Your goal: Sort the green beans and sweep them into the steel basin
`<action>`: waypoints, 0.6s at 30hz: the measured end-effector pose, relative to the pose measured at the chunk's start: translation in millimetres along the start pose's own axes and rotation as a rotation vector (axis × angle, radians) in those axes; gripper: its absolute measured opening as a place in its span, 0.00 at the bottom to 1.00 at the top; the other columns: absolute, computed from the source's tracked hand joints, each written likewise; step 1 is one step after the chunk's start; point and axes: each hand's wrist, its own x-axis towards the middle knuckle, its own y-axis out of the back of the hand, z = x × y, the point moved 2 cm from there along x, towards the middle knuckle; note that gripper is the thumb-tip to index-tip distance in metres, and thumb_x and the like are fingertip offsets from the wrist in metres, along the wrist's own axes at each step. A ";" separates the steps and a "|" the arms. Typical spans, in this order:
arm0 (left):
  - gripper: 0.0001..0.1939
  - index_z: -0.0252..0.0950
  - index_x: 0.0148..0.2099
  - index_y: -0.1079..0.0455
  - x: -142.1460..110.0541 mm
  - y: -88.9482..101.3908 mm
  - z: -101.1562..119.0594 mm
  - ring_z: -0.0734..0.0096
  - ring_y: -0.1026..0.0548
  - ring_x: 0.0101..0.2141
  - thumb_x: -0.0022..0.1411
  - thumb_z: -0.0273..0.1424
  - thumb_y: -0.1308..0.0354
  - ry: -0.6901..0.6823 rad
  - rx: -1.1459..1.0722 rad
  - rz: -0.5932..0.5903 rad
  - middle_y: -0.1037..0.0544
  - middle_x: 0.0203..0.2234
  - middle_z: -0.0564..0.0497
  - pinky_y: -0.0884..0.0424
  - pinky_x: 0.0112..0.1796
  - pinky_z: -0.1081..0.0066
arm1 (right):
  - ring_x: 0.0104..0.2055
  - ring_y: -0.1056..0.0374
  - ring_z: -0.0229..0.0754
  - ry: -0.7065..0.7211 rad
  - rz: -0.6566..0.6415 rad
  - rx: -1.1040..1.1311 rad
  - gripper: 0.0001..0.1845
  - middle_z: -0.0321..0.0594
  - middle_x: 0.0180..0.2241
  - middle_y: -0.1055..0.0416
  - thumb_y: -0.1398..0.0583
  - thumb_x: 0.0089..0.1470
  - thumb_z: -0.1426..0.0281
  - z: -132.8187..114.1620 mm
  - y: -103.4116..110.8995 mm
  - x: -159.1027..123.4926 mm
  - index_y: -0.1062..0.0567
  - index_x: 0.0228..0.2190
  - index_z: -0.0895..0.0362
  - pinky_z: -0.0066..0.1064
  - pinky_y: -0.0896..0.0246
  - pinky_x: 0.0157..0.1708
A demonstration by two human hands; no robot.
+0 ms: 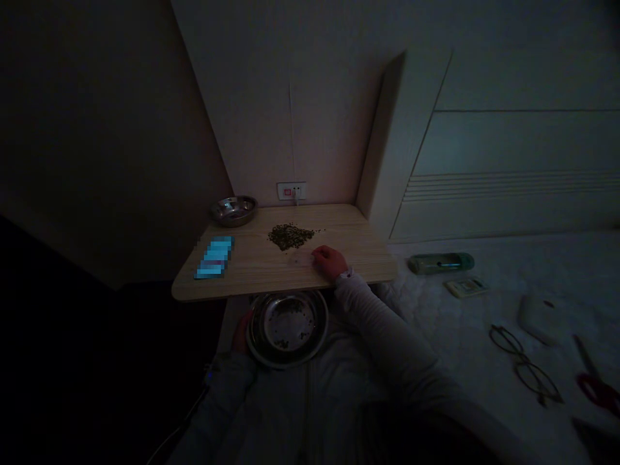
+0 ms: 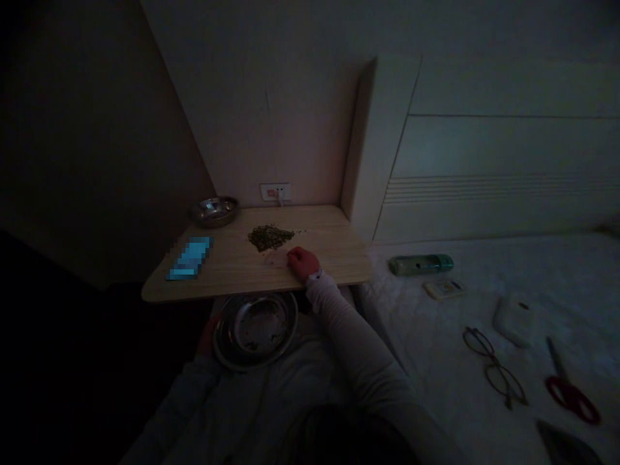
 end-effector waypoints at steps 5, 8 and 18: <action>0.17 0.33 0.17 0.29 1.0 0.8 -0.2 0.67 0.26 0.23 0.52 0.26 0.52 0.013 0.018 0.027 0.25 0.15 0.49 0.31 0.35 0.68 | 0.30 0.37 0.36 -0.019 0.091 -0.014 0.10 0.36 0.25 0.31 0.49 0.48 0.68 -0.9 2.2 0.5 0.30 0.29 0.57 0.27 0.43 0.32; 0.15 0.33 0.18 0.28 4.9 2.1 -3.3 0.67 0.26 0.23 0.52 0.27 0.52 0.016 0.003 -0.021 0.24 0.16 0.48 0.31 0.33 0.69 | 0.29 0.37 0.36 -0.007 0.084 -0.045 0.10 0.37 0.25 0.31 0.49 0.48 0.69 -2.6 2.5 0.1 0.30 0.29 0.57 0.28 0.44 0.32; 0.18 0.34 0.16 0.30 -2.1 -1.1 1.0 0.69 0.26 0.23 0.54 0.25 0.55 0.025 0.022 0.041 0.25 0.15 0.49 0.31 0.33 0.72 | 0.26 0.37 0.34 -0.032 0.030 0.098 0.09 0.33 0.21 0.32 0.48 0.46 0.67 2.0 0.5 0.8 0.30 0.26 0.57 0.26 0.43 0.30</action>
